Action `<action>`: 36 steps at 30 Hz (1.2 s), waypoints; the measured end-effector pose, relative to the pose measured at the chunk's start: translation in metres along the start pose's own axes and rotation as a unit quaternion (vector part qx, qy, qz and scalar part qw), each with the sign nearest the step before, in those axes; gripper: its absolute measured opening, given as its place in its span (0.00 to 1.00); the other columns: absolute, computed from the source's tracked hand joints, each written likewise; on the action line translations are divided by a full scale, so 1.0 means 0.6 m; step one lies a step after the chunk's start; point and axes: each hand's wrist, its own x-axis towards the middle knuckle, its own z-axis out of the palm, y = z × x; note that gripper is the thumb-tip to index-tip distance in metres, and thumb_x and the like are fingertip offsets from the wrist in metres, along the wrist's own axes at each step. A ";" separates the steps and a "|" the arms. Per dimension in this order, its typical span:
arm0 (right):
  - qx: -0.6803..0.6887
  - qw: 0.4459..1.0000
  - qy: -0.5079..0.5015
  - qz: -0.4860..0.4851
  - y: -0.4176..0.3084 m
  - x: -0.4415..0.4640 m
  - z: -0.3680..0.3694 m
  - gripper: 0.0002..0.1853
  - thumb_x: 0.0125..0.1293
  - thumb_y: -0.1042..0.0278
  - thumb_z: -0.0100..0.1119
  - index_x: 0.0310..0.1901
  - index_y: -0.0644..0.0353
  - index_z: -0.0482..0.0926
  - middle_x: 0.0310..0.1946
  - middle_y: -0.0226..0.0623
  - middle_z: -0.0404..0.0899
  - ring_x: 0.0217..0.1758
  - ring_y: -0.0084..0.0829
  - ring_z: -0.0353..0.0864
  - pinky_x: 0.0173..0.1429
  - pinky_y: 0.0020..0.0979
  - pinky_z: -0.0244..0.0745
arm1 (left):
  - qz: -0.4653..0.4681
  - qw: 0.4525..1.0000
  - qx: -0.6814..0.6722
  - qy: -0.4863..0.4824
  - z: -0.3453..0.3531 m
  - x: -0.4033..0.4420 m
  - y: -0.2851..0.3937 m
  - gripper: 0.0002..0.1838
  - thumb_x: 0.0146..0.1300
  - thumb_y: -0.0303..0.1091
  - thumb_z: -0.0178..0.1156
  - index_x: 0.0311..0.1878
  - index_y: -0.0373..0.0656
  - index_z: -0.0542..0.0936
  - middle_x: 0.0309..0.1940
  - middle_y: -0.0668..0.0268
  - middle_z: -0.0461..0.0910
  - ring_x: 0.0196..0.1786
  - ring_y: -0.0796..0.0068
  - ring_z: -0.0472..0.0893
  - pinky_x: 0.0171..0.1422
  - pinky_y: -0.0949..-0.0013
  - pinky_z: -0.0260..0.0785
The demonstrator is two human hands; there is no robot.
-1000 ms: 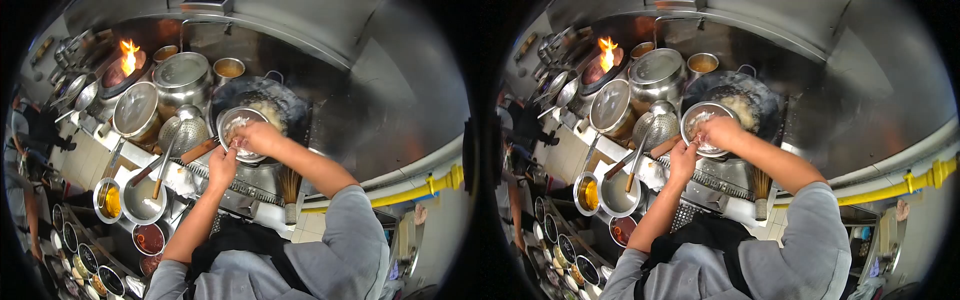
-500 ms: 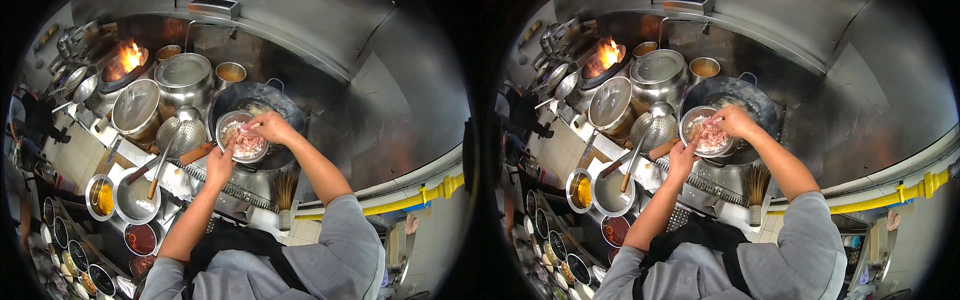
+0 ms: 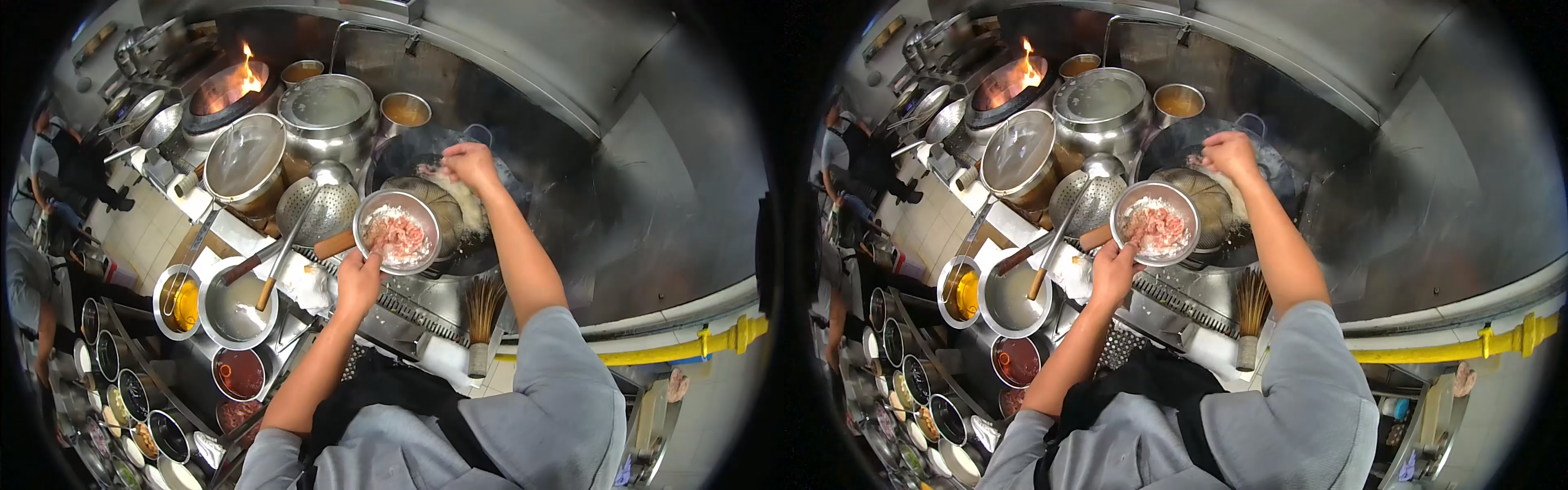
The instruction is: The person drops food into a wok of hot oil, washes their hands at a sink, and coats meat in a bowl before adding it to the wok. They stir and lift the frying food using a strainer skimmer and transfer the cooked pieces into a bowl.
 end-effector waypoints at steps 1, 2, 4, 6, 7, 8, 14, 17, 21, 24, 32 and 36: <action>-0.074 0.995 -0.071 -0.008 -0.036 -0.057 0.009 0.15 0.53 0.75 0.60 0.44 0.64 0.80 0.33 0.42 0.83 0.30 0.33 0.84 0.29 0.31 0.79 | -0.002 1.000 0.005 -0.010 0.001 0.003 0.003 0.14 0.64 0.33 0.52 0.45 0.30 0.78 0.32 0.61 0.81 0.31 0.77 0.79 0.34 0.72 0.75; -0.188 0.968 -0.109 -0.124 -0.032 -0.092 0.023 0.13 0.52 0.72 0.61 0.41 0.61 0.82 0.32 0.43 0.83 0.32 0.36 0.84 0.33 0.33 0.79 | 0.010 1.000 -0.004 -0.020 0.007 0.009 0.002 0.14 0.64 0.33 0.52 0.43 0.31 0.79 0.31 0.62 0.81 0.30 0.79 0.78 0.34 0.72 0.74; -0.361 0.888 -0.099 -0.267 -0.024 -0.171 0.060 0.10 0.50 0.66 0.62 0.36 0.57 0.83 0.32 0.44 0.83 0.35 0.41 0.83 0.43 0.38 0.77 | 0.021 0.999 -0.010 -0.045 0.024 0.011 0.003 0.13 0.64 0.33 0.53 0.43 0.31 0.79 0.30 0.63 0.81 0.29 0.79 0.78 0.34 0.72 0.74; -0.428 0.877 -0.085 -0.202 -0.034 -0.195 0.067 0.10 0.49 0.66 0.61 0.34 0.58 0.82 0.28 0.45 0.82 0.38 0.45 0.82 0.48 0.40 0.76 | 0.030 0.997 -0.020 -0.073 0.046 0.006 0.012 0.13 0.64 0.32 0.53 0.42 0.31 0.79 0.29 0.63 0.80 0.28 0.78 0.78 0.33 0.72 0.74; -0.432 0.877 -0.076 -0.197 -0.045 -0.195 0.046 0.10 0.49 0.66 0.61 0.34 0.58 0.82 0.28 0.45 0.82 0.38 0.45 0.82 0.48 0.40 0.76 | 0.033 0.996 -0.021 -0.084 0.051 0.004 0.015 0.13 0.64 0.32 0.53 0.42 0.31 0.79 0.29 0.63 0.80 0.28 0.78 0.78 0.33 0.72 0.74; -0.363 0.908 -0.046 -0.204 -0.059 -0.197 0.021 0.09 0.53 0.69 0.60 0.36 0.61 0.81 0.29 0.44 0.82 0.36 0.39 0.83 0.43 0.37 0.77 | 0.014 0.994 -0.004 -0.104 0.053 0.002 0.017 0.13 0.65 0.31 0.51 0.46 0.32 0.77 0.34 0.63 0.81 0.31 0.79 0.79 0.34 0.74 0.75; 0.016 0.990 -0.089 -0.107 -0.079 -0.173 -0.065 0.10 0.58 0.81 0.56 0.42 0.73 0.76 0.29 0.41 0.82 0.32 0.28 0.83 0.38 0.25 0.76 | -0.015 0.993 0.011 -0.120 0.066 0.014 -0.010 0.14 0.65 0.29 0.48 0.50 0.32 0.76 0.39 0.61 0.81 0.35 0.78 0.80 0.34 0.75 0.76; -0.053 0.990 -0.018 -0.127 -0.021 -0.104 -0.065 0.12 0.56 0.82 0.59 0.42 0.74 0.75 0.31 0.43 0.82 0.32 0.27 0.83 0.38 0.25 0.76 | 0.000 0.998 -0.022 -0.064 0.059 0.013 -0.019 0.14 0.65 0.33 0.54 0.43 0.28 0.77 0.32 0.58 0.80 0.30 0.75 0.80 0.30 0.71 0.75; 0.060 0.997 0.010 -0.038 0.077 0.006 -0.044 0.13 0.54 0.82 0.61 0.42 0.71 0.77 0.32 0.41 0.82 0.31 0.25 0.81 0.36 0.25 0.76 | -0.011 0.999 -0.013 -0.045 0.036 0.008 -0.024 0.15 0.65 0.34 0.53 0.45 0.29 0.77 0.32 0.59 0.81 0.31 0.76 0.80 0.31 0.72 0.75; -0.017 0.999 0.043 -0.029 0.049 0.010 -0.039 0.14 0.56 0.84 0.56 0.46 0.68 0.78 0.31 0.40 0.82 0.31 0.27 0.83 0.30 0.27 0.77 | -0.028 0.998 0.010 -0.060 0.023 0.003 -0.023 0.14 0.66 0.30 0.50 0.50 0.31 0.75 0.41 0.59 0.80 0.39 0.74 0.81 0.41 0.72 0.79; -0.423 0.868 -0.069 -0.252 -0.009 -0.201 0.023 0.12 0.48 0.66 0.64 0.35 0.58 0.82 0.32 0.43 0.82 0.36 0.39 0.83 0.43 0.39 0.77 | 0.098 0.987 0.077 -0.101 0.062 -0.013 0.008 0.14 0.63 0.32 0.52 0.43 0.31 0.79 0.29 0.58 0.81 0.32 0.72 0.80 0.40 0.67 0.71; -0.394 0.885 -0.009 -0.250 -0.039 -0.226 -0.020 0.09 0.45 0.65 0.63 0.28 0.58 0.81 0.30 0.44 0.80 0.38 0.46 0.80 0.44 0.41 0.76 | 0.105 0.990 0.043 -0.086 0.092 -0.008 -0.018 0.14 0.62 0.33 0.53 0.42 0.31 0.79 0.28 0.54 0.82 0.32 0.68 0.81 0.40 0.64 0.71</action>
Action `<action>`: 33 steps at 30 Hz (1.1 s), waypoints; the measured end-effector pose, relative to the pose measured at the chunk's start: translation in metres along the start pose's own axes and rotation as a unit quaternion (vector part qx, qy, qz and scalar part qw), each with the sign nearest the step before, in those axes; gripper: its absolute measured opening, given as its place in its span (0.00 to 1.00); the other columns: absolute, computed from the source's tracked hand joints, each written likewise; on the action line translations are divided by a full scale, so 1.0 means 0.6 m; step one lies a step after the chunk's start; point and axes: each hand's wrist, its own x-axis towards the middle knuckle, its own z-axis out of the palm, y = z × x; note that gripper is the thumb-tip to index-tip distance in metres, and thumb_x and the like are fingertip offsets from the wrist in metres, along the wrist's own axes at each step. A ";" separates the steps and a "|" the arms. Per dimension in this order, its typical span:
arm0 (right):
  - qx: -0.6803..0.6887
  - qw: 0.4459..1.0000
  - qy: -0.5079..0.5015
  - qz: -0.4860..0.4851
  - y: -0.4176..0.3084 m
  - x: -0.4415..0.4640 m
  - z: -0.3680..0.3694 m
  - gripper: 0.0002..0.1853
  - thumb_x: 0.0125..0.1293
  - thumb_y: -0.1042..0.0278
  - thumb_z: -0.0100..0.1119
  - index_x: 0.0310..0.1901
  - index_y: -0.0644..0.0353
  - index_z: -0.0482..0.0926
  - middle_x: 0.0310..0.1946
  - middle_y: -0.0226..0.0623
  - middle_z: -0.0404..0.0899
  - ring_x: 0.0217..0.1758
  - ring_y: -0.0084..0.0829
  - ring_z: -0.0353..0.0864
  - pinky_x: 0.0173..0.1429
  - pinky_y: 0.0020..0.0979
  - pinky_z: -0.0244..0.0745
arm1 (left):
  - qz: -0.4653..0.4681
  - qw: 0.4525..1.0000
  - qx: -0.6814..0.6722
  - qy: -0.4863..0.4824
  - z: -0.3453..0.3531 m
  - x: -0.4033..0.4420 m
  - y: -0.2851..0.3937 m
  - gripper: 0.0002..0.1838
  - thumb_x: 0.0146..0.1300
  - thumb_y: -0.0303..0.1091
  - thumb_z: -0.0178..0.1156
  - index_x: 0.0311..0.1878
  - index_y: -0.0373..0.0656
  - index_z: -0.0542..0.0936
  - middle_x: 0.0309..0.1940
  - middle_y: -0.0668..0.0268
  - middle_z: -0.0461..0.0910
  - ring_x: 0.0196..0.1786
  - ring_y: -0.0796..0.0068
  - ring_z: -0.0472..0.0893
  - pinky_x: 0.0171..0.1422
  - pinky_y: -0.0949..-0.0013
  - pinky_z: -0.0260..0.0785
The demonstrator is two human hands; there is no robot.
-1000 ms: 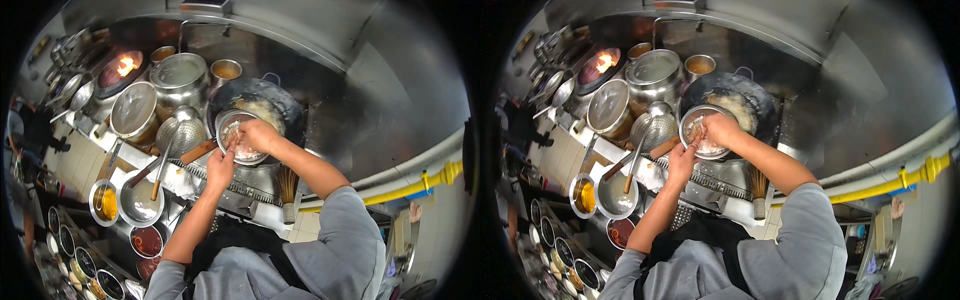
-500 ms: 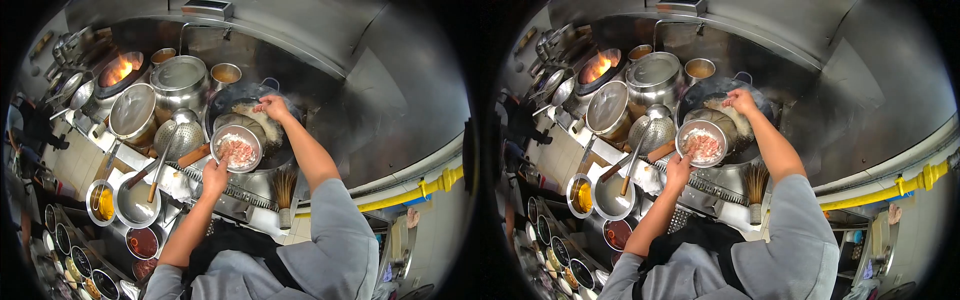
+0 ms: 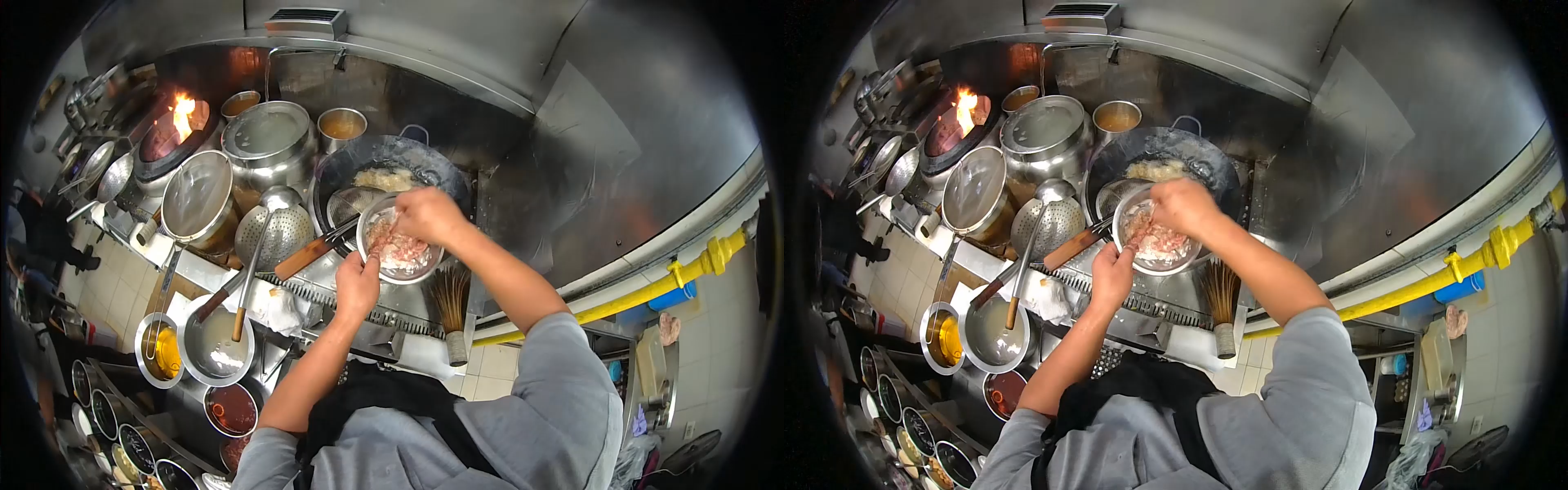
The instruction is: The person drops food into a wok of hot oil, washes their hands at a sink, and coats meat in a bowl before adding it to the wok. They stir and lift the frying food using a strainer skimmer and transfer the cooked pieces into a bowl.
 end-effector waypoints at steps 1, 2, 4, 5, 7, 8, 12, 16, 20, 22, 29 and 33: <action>0.055 0.998 0.033 -0.020 0.022 0.002 -0.013 0.09 0.46 0.70 0.64 0.31 0.60 0.79 0.27 0.43 0.81 0.31 0.38 0.83 0.38 0.34 0.77 | 0.000 1.000 -0.001 0.002 0.000 0.000 0.006 0.14 0.62 0.33 0.53 0.42 0.31 0.79 0.28 0.54 0.82 0.32 0.68 0.81 0.40 0.64 0.71; 0.133 0.990 0.050 0.023 0.044 0.007 -0.014 0.09 0.45 0.69 0.65 0.29 0.60 0.79 0.25 0.42 0.80 0.31 0.39 0.82 0.37 0.35 0.76 | -0.024 1.000 0.002 -0.008 0.000 -0.001 0.012 0.13 0.62 0.33 0.53 0.39 0.30 0.79 0.26 0.53 0.81 0.30 0.67 0.81 0.38 0.63 0.71; 0.180 0.974 0.083 0.108 0.066 0.011 -0.036 0.10 0.43 0.68 0.67 0.26 0.62 0.78 0.23 0.41 0.79 0.30 0.38 0.81 0.35 0.34 0.75 | -0.045 0.999 0.005 -0.021 0.003 0.002 0.007 0.13 0.61 0.33 0.54 0.37 0.29 0.78 0.25 0.52 0.80 0.28 0.66 0.81 0.36 0.63 0.71; 0.150 0.973 0.096 0.148 0.069 0.014 -0.057 0.11 0.42 0.68 0.68 0.26 0.63 0.78 0.23 0.40 0.80 0.28 0.35 0.81 0.34 0.33 0.75 | -0.054 0.997 0.040 -0.023 0.000 0.008 -0.010 0.13 0.62 0.31 0.52 0.40 0.28 0.77 0.29 0.55 0.81 0.29 0.71 0.81 0.34 0.68 0.74; 0.229 0.953 0.081 0.183 0.147 0.037 -0.015 0.10 0.44 0.69 0.68 0.25 0.64 0.77 0.22 0.40 0.81 0.27 0.31 0.82 0.34 0.32 0.75 | -0.063 0.995 0.077 -0.019 -0.009 0.011 -0.025 0.13 0.64 0.29 0.51 0.44 0.28 0.76 0.34 0.58 0.81 0.31 0.76 0.81 0.31 0.72 0.77; 0.234 0.941 0.053 0.239 0.161 0.045 -0.006 0.07 0.47 0.74 0.65 0.27 0.66 0.77 0.24 0.39 0.81 0.26 0.28 0.81 0.32 0.28 0.75 | -0.072 0.994 0.082 -0.016 -0.015 0.009 -0.029 0.13 0.64 0.29 0.51 0.44 0.28 0.76 0.34 0.58 0.81 0.31 0.75 0.81 0.32 0.72 0.78; 0.265 0.908 0.078 0.316 0.248 0.083 0.092 0.08 0.53 0.79 0.60 0.36 0.71 0.80 0.27 0.39 0.82 0.27 0.25 0.81 0.28 0.23 0.74 | -0.091 0.995 0.050 -0.004 -0.021 -0.001 -0.030 0.14 0.64 0.30 0.51 0.46 0.28 0.76 0.34 0.59 0.80 0.32 0.75 0.81 0.32 0.72 0.78; 0.282 0.912 0.136 0.264 0.231 0.089 0.058 0.11 0.56 0.77 0.57 0.41 0.69 0.81 0.29 0.40 0.83 0.29 0.26 0.83 0.32 0.27 0.78 | -0.084 0.996 0.041 -0.005 -0.025 -0.009 -0.022 0.14 0.64 0.31 0.51 0.46 0.31 0.78 0.34 0.61 0.81 0.33 0.77 0.80 0.33 0.73 0.76; -0.008 0.995 -0.076 0.068 0.051 0.001 -0.008 0.14 0.52 0.68 0.63 0.41 0.61 0.82 0.34 0.46 0.82 0.36 0.37 0.84 0.39 0.34 0.79 | -0.005 0.993 0.117 -0.016 -0.021 -0.008 -0.015 0.13 0.64 0.33 0.52 0.45 0.33 0.79 0.33 0.63 0.81 0.32 0.79 0.78 0.36 0.72 0.73; -0.079 0.995 -0.067 -0.010 0.002 -0.042 0.016 0.13 0.51 0.65 0.64 0.39 0.60 0.82 0.34 0.47 0.82 0.38 0.41 0.83 0.41 0.37 0.79 | 0.007 0.995 0.102 -0.023 -0.007 -0.021 0.031 0.12 0.63 0.32 0.53 0.41 0.32 0.78 0.28 0.58 0.79 0.29 0.71 0.77 0.36 0.67 0.70; 0.213 0.974 0.023 0.075 -0.010 -0.055 -0.053 0.03 0.52 0.74 0.60 0.28 0.65 0.79 0.26 0.38 0.82 0.29 0.30 0.82 0.37 0.28 0.76 | 0.040 0.998 0.053 0.003 0.002 -0.022 0.028 0.12 0.64 0.29 0.52 0.45 0.30 0.77 0.35 0.59 0.81 0.37 0.76 0.77 0.45 0.71 0.69; 0.170 0.983 0.034 0.066 0.016 -0.051 -0.044 0.08 0.53 0.72 0.61 0.34 0.64 0.81 0.27 0.39 0.82 0.30 0.28 0.82 0.38 0.29 0.76 | 0.025 0.995 0.093 -0.012 0.010 -0.025 0.046 0.12 0.64 0.29 0.52 0.45 0.30 0.77 0.35 0.60 0.81 0.36 0.76 0.77 0.43 0.70 0.69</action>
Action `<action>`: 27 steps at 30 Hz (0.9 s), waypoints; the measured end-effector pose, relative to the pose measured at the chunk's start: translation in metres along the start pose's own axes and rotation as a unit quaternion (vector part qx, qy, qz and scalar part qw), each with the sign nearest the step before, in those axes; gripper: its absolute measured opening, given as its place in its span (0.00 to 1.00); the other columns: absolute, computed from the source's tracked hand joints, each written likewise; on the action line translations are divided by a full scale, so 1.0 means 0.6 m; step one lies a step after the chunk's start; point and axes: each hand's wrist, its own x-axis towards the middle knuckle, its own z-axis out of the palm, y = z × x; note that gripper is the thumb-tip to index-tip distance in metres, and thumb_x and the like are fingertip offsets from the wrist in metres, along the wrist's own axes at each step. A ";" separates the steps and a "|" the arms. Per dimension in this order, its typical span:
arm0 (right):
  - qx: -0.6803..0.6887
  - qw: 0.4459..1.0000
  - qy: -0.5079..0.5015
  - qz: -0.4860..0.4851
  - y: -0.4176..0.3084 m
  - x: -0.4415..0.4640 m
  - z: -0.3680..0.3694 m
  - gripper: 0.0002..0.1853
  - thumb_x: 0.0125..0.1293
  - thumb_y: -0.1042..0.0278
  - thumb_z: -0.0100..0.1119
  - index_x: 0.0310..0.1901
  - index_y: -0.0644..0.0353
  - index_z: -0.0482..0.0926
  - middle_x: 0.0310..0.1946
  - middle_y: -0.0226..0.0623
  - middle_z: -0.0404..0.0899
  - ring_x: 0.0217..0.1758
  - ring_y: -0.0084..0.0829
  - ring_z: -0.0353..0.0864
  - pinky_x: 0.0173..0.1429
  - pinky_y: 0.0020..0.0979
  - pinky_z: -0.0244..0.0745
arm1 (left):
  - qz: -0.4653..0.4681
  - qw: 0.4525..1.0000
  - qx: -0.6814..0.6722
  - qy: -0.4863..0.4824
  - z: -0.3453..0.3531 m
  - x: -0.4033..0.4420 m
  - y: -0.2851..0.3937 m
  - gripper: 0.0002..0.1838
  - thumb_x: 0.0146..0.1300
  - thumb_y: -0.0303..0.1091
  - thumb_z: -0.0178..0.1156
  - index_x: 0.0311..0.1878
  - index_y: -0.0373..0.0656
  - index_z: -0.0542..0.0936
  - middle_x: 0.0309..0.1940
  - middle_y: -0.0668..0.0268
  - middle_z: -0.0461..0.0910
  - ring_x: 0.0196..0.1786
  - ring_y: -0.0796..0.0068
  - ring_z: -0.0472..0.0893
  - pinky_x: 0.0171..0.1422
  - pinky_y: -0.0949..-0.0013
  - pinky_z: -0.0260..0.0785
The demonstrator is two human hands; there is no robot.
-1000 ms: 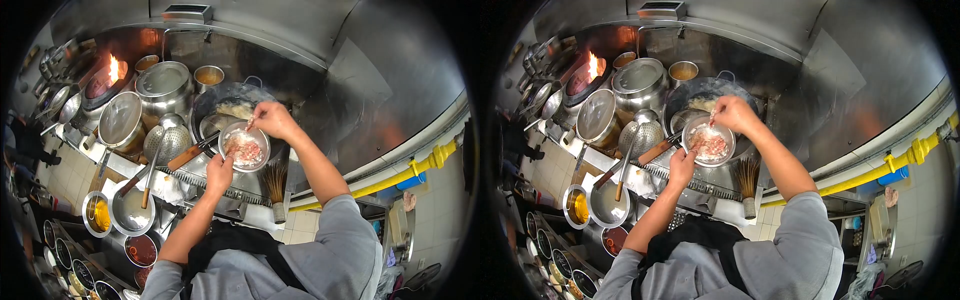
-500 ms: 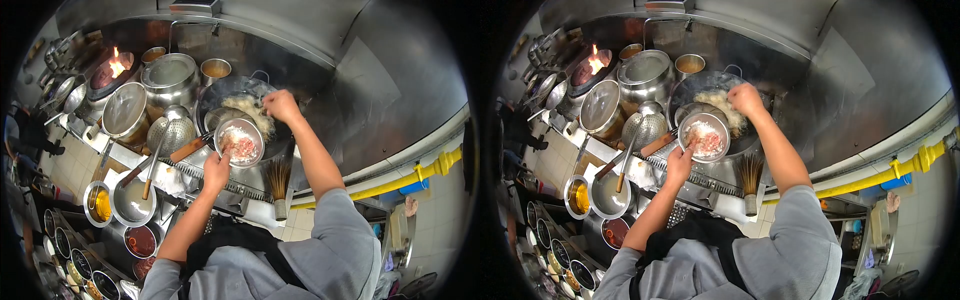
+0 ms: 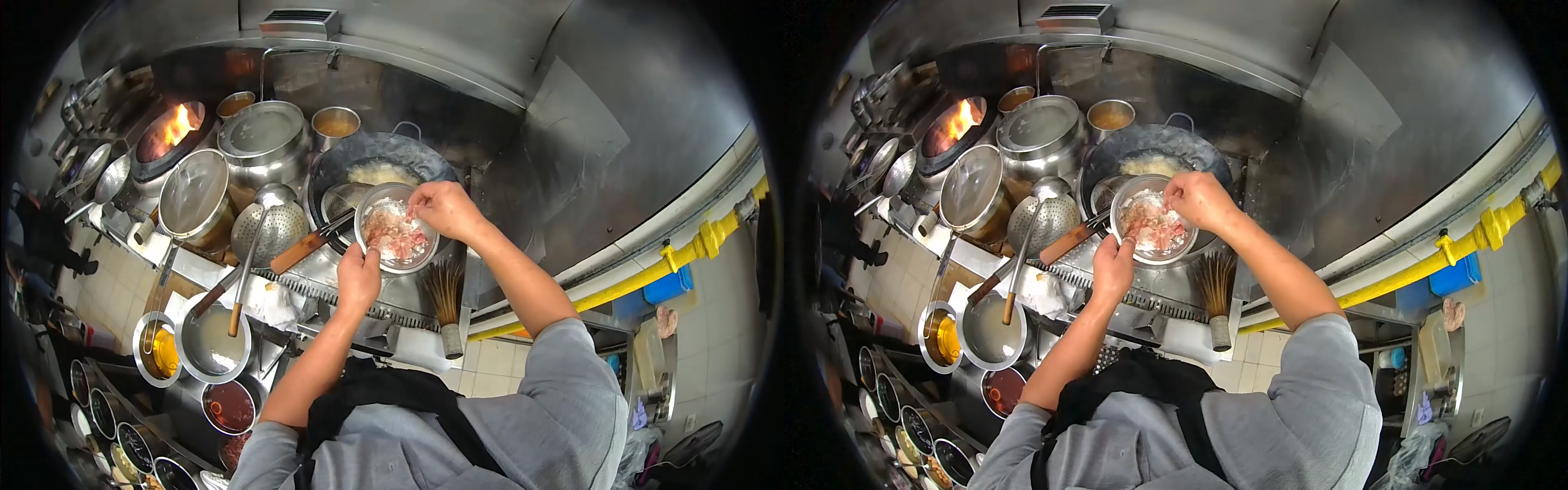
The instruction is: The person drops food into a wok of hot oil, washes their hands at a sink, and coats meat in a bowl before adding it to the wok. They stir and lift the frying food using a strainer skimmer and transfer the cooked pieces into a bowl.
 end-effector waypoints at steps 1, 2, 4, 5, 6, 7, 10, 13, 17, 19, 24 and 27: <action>-0.021 0.999 -0.035 0.009 0.011 0.000 0.007 0.10 0.51 0.70 0.63 0.36 0.64 0.82 0.28 0.40 0.82 0.31 0.31 0.82 0.39 0.30 0.76 | 0.004 1.000 -0.014 0.003 0.001 -0.001 0.003 0.12 0.64 0.29 0.52 0.45 0.30 0.78 0.34 0.60 0.81 0.36 0.76 0.77 0.43 0.69 0.69; -0.020 0.999 -0.035 0.007 0.021 -0.002 0.012 0.10 0.51 0.70 0.63 0.36 0.64 0.82 0.28 0.40 0.82 0.31 0.31 0.82 0.39 0.30 0.76 | 0.004 1.000 -0.013 0.005 0.003 0.003 -0.002 0.12 0.64 0.29 0.52 0.45 0.30 0.78 0.34 0.60 0.81 0.36 0.76 0.77 0.43 0.69 0.69; -0.159 0.972 -0.070 -0.160 0.038 -0.013 0.028 0.14 0.48 0.65 0.65 0.38 0.60 0.82 0.28 0.42 0.80 0.34 0.40 0.81 0.41 0.36 0.76 | 0.006 1.000 -0.010 0.001 0.007 0.011 -0.012 0.12 0.64 0.30 0.52 0.43 0.30 0.78 0.31 0.59 0.81 0.35 0.75 0.77 0.42 0.69 0.69; -0.230 0.961 -0.114 -0.103 0.044 -0.023 0.047 0.16 0.46 0.61 0.66 0.37 0.57 0.83 0.27 0.44 0.78 0.36 0.47 0.79 0.43 0.40 0.75 | 0.004 1.000 -0.009 0.004 0.008 0.012 -0.013 0.12 0.64 0.30 0.52 0.43 0.30 0.78 0.31 0.59 0.81 0.35 0.75 0.77 0.42 0.69 0.69; -0.278 0.951 -0.123 -0.058 0.038 -0.023 0.063 0.14 0.46 0.62 0.65 0.35 0.57 0.82 0.27 0.43 0.79 0.35 0.46 0.80 0.42 0.41 0.76 | 0.015 1.000 -0.012 0.012 0.008 0.011 -0.005 0.12 0.63 0.31 0.52 0.38 0.29 0.76 0.30 0.51 0.79 0.34 0.61 0.78 0.42 0.62 0.69; -0.278 0.953 -0.111 -0.047 0.035 -0.024 0.065 0.12 0.46 0.64 0.65 0.34 0.57 0.81 0.27 0.43 0.79 0.34 0.44 0.80 0.42 0.39 0.76 | 0.027 0.999 -0.015 0.019 0.008 0.012 -0.001 0.13 0.61 0.33 0.52 0.33 0.29 0.74 0.28 0.43 0.77 0.33 0.47 0.78 0.42 0.55 0.68; -0.097 0.993 -0.061 -0.008 0.028 -0.007 0.023 0.09 0.47 0.68 0.62 0.33 0.59 0.81 0.28 0.44 0.81 0.35 0.42 0.82 0.43 0.38 0.77 | 0.024 0.998 0.028 0.046 0.012 0.013 -0.022 0.13 0.61 0.34 0.52 0.33 0.29 0.75 0.28 0.41 0.77 0.34 0.43 0.78 0.41 0.54 0.68; 0.006 0.997 -0.032 0.066 0.084 0.026 -0.006 0.07 0.50 0.71 0.62 0.30 0.63 0.81 0.25 0.40 0.81 0.28 0.29 0.81 0.37 0.30 0.76 | -0.042 0.998 0.032 0.038 0.014 0.027 -0.071 0.14 0.61 0.34 0.53 0.32 0.28 0.75 0.28 0.40 0.77 0.35 0.40 0.77 0.41 0.52 0.68; 0.170 0.959 -0.003 0.226 0.143 0.071 -0.025 0.05 0.51 0.73 0.63 0.26 0.65 0.79 0.20 0.31 0.79 0.20 0.21 0.76 0.24 0.25 0.71 | -0.045 0.997 0.026 0.051 0.007 0.034 -0.110 0.15 0.60 0.35 0.53 0.31 0.28 0.75 0.27 0.39 0.76 0.34 0.40 0.77 0.40 0.52 0.68; 0.141 0.970 0.012 0.198 0.202 0.095 0.002 0.05 0.51 0.73 0.64 0.26 0.65 0.79 0.19 0.31 0.79 0.19 0.21 0.76 0.22 0.26 0.71 | -0.041 0.997 0.001 0.066 0.007 0.035 -0.130 0.15 0.61 0.35 0.54 0.30 0.29 0.74 0.26 0.39 0.76 0.34 0.41 0.77 0.40 0.52 0.68; 0.049 0.963 -0.028 0.263 0.259 0.144 0.031 0.13 0.52 0.78 0.64 0.41 0.69 0.81 0.23 0.38 0.82 0.20 0.22 0.78 0.24 0.27 0.73 | -0.054 0.997 0.039 0.037 -0.002 0.043 -0.138 0.14 0.64 0.32 0.52 0.45 0.29 0.77 0.29 0.59 0.80 0.27 0.75 0.79 0.29 0.71 0.74; -0.026 0.986 0.037 0.162 0.204 0.144 0.005 0.12 0.50 0.73 0.63 0.38 0.61 0.84 0.26 0.41 0.83 0.24 0.30 0.82 0.32 0.30 0.76 | -0.064 0.997 0.037 0.021 -0.011 0.043 -0.095 0.14 0.64 0.32 0.52 0.45 0.29 0.77 0.30 0.58 0.80 0.28 0.75 0.80 0.29 0.72 0.74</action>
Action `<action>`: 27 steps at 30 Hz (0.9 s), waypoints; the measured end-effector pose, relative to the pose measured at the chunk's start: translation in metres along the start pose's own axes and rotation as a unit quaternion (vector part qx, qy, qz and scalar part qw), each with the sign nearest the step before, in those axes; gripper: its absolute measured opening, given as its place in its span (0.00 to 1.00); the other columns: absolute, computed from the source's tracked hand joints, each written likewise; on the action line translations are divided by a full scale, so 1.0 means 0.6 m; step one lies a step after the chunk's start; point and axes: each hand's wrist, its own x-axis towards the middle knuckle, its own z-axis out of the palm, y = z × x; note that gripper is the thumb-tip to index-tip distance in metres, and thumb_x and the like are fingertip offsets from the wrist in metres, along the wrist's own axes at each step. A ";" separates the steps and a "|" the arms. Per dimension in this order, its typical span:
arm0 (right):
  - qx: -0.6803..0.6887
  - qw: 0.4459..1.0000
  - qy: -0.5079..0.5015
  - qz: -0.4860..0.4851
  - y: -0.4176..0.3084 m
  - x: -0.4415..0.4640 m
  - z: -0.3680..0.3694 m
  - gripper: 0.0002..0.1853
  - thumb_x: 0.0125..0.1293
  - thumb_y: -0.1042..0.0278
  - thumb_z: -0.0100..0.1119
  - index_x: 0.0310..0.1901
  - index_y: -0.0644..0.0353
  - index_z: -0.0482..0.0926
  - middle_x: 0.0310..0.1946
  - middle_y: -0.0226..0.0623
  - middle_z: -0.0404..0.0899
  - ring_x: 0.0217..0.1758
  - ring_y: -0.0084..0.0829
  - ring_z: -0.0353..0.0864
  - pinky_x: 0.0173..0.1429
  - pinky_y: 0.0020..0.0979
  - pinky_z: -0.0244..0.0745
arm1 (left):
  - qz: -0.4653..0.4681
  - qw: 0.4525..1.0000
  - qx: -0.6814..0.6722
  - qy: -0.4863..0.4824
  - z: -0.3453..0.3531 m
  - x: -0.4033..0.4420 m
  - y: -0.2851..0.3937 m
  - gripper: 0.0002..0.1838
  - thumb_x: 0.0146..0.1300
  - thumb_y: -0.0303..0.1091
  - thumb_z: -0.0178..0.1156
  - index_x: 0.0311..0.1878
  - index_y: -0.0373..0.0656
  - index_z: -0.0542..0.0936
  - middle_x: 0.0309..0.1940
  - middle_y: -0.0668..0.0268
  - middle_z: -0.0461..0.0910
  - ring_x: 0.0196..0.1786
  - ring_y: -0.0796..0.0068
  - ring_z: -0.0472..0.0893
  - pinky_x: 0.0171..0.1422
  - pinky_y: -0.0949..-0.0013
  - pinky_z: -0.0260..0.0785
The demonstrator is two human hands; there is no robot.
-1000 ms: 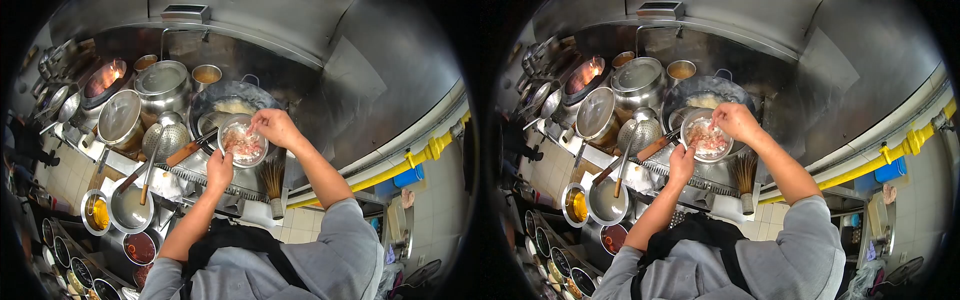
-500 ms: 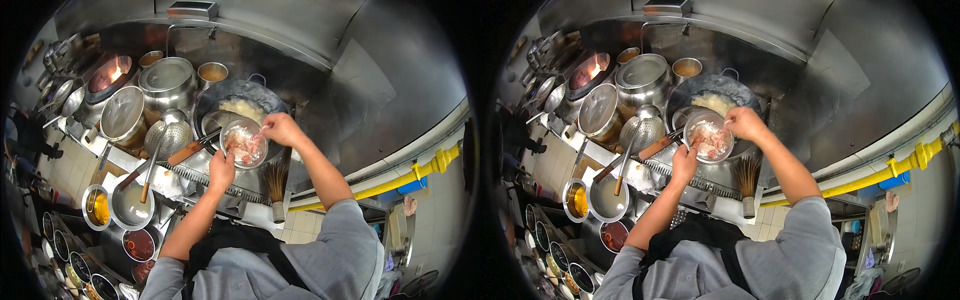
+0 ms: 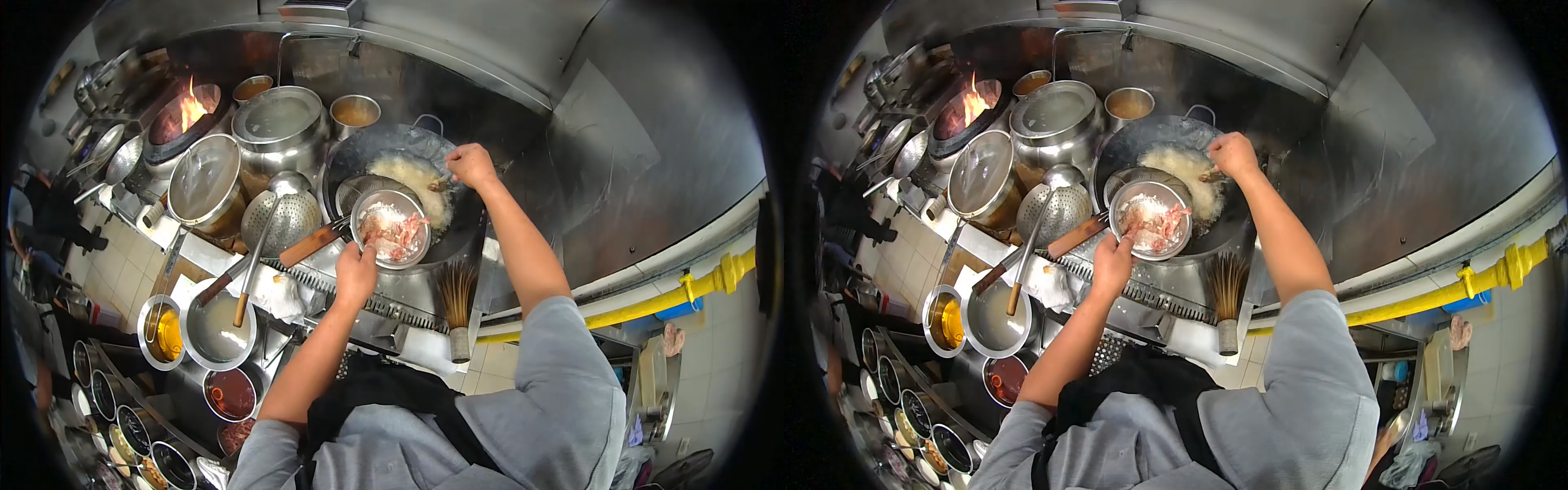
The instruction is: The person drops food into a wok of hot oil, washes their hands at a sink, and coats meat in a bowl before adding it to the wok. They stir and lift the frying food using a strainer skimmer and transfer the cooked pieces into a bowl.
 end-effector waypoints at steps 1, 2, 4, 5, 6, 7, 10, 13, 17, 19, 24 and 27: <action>-0.077 0.992 0.017 -0.094 -0.034 -0.021 -0.015 0.12 0.47 0.70 0.63 0.36 0.57 0.86 0.28 0.42 0.83 0.28 0.36 0.84 0.37 0.33 0.78 | -0.021 1.000 -0.016 -0.015 -0.005 -0.004 0.018 0.14 0.65 0.32 0.52 0.45 0.29 0.78 0.31 0.58 0.80 0.28 0.76 0.80 0.29 0.72 0.74; -0.119 0.980 -0.006 -0.159 -0.053 -0.044 -0.008 0.09 0.46 0.67 0.62 0.31 0.55 0.86 0.29 0.41 0.83 0.34 0.41 0.83 0.42 0.35 0.78 | 0.051 0.998 0.020 0.015 0.009 0.014 -0.020 0.14 0.65 0.32 0.52 0.44 0.29 0.78 0.30 0.58 0.80 0.28 0.76 0.80 0.29 0.72 0.74; -0.241 0.939 -0.116 -0.218 -0.105 -0.119 0.010 0.08 0.50 0.67 0.60 0.33 0.54 0.85 0.36 0.42 0.82 0.41 0.40 0.82 0.47 0.38 0.77 | 0.071 0.997 0.007 0.005 0.015 0.017 -0.003 0.14 0.65 0.32 0.52 0.43 0.29 0.78 0.31 0.59 0.80 0.28 0.76 0.80 0.29 0.72 0.74; -0.343 0.904 -0.135 -0.217 -0.124 -0.149 0.029 0.08 0.51 0.66 0.60 0.34 0.53 0.84 0.38 0.45 0.79 0.44 0.42 0.81 0.48 0.39 0.76 | 0.087 0.996 -0.003 -0.002 0.019 0.017 0.007 0.13 0.65 0.32 0.52 0.43 0.29 0.78 0.31 0.59 0.80 0.29 0.76 0.80 0.29 0.72 0.74; -0.382 0.890 -0.110 -0.225 -0.119 -0.155 0.039 0.08 0.53 0.66 0.59 0.35 0.53 0.84 0.38 0.45 0.78 0.44 0.42 0.80 0.48 0.39 0.76 | 0.090 0.996 -0.002 0.000 0.023 0.017 0.015 0.13 0.65 0.32 0.52 0.43 0.30 0.78 0.31 0.58 0.81 0.29 0.75 0.80 0.29 0.72 0.74; -0.419 0.874 -0.085 -0.232 -0.112 -0.161 0.045 0.08 0.54 0.65 0.59 0.35 0.53 0.84 0.39 0.45 0.77 0.45 0.42 0.80 0.47 0.40 0.76 | 0.092 0.996 -0.004 -0.007 0.025 0.013 0.021 0.13 0.65 0.32 0.52 0.43 0.30 0.78 0.31 0.58 0.81 0.29 0.75 0.80 0.29 0.72 0.74; -0.277 0.933 -0.100 -0.208 -0.126 -0.158 -0.018 0.10 0.55 0.64 0.60 0.37 0.56 0.83 0.36 0.42 0.81 0.43 0.40 0.82 0.45 0.39 0.76 | 0.133 0.989 0.066 0.022 0.021 0.003 0.033 0.13 0.63 0.31 0.53 0.37 0.27 0.76 0.29 0.54 0.80 0.28 0.72 0.80 0.28 0.71 0.74; 0.078 0.961 -0.261 -0.042 -0.145 -0.160 -0.050 0.06 0.58 0.71 0.59 0.36 0.58 0.82 0.27 0.30 0.82 0.24 0.24 0.79 0.28 0.27 0.72 | 0.051 0.999 0.015 0.000 0.032 0.001 0.003 0.13 0.63 0.31 0.53 0.33 0.27 0.74 0.28 0.54 0.79 0.27 0.71 0.80 0.27 0.70 0.75; 0.042 0.976 -0.210 -0.040 -0.117 -0.164 0.001 0.08 0.60 0.69 0.59 0.40 0.59 0.81 0.26 0.36 0.82 0.23 0.23 0.80 0.32 0.29 0.75 | 0.030 0.999 -0.031 0.006 0.028 -0.012 0.014 0.16 0.60 0.35 0.52 0.31 0.26 0.75 0.28 0.38 0.76 0.36 0.38 0.77 0.43 0.50 0.68; -0.052 0.965 -0.137 -0.219 -0.066 -0.141 0.035 0.09 0.60 0.70 0.59 0.43 0.58 0.78 0.26 0.40 0.81 0.25 0.22 0.81 0.31 0.29 0.75 | 0.037 0.998 -0.039 0.015 0.027 -0.013 0.007 0.16 0.60 0.35 0.53 0.31 0.27 0.75 0.29 0.38 0.77 0.36 0.39 0.77 0.43 0.51 0.68; 0.274 0.952 -0.135 0.017 -0.053 -0.095 0.000 0.08 0.57 0.73 0.62 0.37 0.62 0.74 0.30 0.37 0.82 0.26 0.22 0.80 0.25 0.23 0.72 | 0.024 1.000 0.002 0.003 0.020 0.009 -0.030 0.13 0.64 0.33 0.53 0.39 0.30 0.77 0.29 0.59 0.78 0.28 0.75 0.78 0.29 0.71 0.74; 0.206 0.970 -0.116 0.063 -0.015 -0.048 0.001 0.05 0.57 0.77 0.60 0.33 0.62 0.73 0.29 0.34 0.81 0.27 0.21 0.80 0.26 0.23 0.72 | 0.019 1.000 0.006 0.016 0.017 0.013 -0.052 0.14 0.65 0.33 0.52 0.43 0.30 0.77 0.32 0.60 0.79 0.29 0.76 0.79 0.30 0.72 0.75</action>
